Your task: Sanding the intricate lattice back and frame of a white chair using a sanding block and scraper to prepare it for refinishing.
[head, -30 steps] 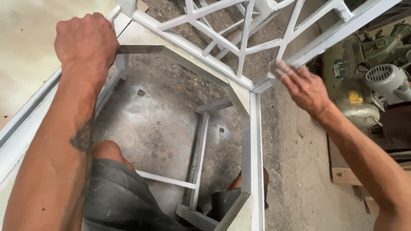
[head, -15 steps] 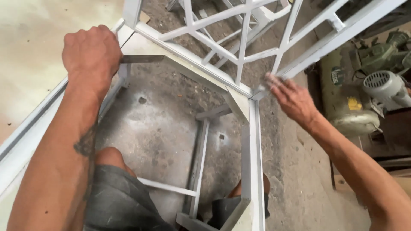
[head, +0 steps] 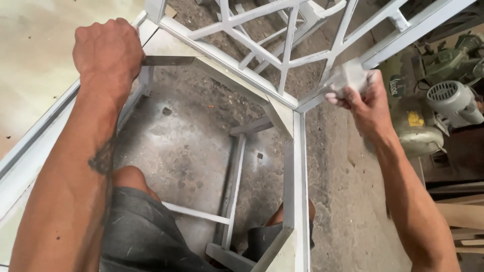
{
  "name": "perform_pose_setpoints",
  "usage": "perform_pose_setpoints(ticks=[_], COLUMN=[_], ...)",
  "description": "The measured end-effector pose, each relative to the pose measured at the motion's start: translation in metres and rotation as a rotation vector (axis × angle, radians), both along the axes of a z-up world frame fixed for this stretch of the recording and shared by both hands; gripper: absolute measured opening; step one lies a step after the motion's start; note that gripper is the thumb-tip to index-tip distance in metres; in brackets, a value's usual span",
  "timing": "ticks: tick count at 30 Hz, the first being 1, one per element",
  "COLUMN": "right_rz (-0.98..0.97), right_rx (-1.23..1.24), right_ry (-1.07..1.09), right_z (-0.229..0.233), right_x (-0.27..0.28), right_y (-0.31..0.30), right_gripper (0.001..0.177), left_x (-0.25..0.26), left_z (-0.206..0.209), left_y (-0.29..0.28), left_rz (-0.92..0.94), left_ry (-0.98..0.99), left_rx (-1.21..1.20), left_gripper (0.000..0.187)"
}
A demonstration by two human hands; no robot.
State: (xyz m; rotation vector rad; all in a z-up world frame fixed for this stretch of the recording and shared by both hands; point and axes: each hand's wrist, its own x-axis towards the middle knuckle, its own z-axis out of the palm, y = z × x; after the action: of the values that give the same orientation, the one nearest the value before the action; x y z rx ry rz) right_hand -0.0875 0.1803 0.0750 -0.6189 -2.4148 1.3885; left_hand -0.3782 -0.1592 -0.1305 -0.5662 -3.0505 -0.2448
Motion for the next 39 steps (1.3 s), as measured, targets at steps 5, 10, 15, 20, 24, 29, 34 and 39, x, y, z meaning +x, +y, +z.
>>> perform_pose_setpoints(ticks=[5, 10, 15, 20, 24, 29, 34, 39], right_rz=[0.090, 0.204, 0.344, 0.269, 0.245, 0.253, 0.335, 0.246], right_rx=[0.670, 1.105, 1.400, 1.708, 1.770, 1.858, 1.957, 1.935], right_ry=[-0.170, -0.038, 0.005, -0.395, -0.449, -0.523, -0.424, -0.564], right_z=[-0.027, -0.049, -0.043, -0.040, -0.055, -0.024, -0.043, -0.028], right_x=[-0.014, -0.034, -0.041, -0.048, -0.045, -0.057, -0.051, -0.058], right_y=[0.052, 0.093, 0.078, 0.086, 0.091, 0.083, 0.075, 0.079], right_gripper=[0.018, 0.035, 0.050, 0.046, 0.043, 0.040, 0.031, 0.043], left_x=[-0.002, 0.000, -0.003, 0.013, -0.001, -0.009, -0.003, -0.002], left_z=[0.003, 0.007, 0.001, 0.029, 0.008, 0.012, 0.004, -0.004], left_y=[0.001, -0.001, 0.000, -0.003, -0.001, 0.003, 0.002, 0.000], left_rz=[0.013, 0.018, 0.007, 0.005, -0.026, -0.024, -0.053, -0.035], left_ry=[-0.031, -0.063, -0.021, -0.026, 0.071, 0.076, 0.170, 0.178], left_rx=[0.013, 0.031, -0.026, -0.038, 0.010, 0.016, 0.024, -0.011], left_gripper=[0.025, 0.024, 0.027, 0.030, 0.028, 0.031, 0.027, 0.030])
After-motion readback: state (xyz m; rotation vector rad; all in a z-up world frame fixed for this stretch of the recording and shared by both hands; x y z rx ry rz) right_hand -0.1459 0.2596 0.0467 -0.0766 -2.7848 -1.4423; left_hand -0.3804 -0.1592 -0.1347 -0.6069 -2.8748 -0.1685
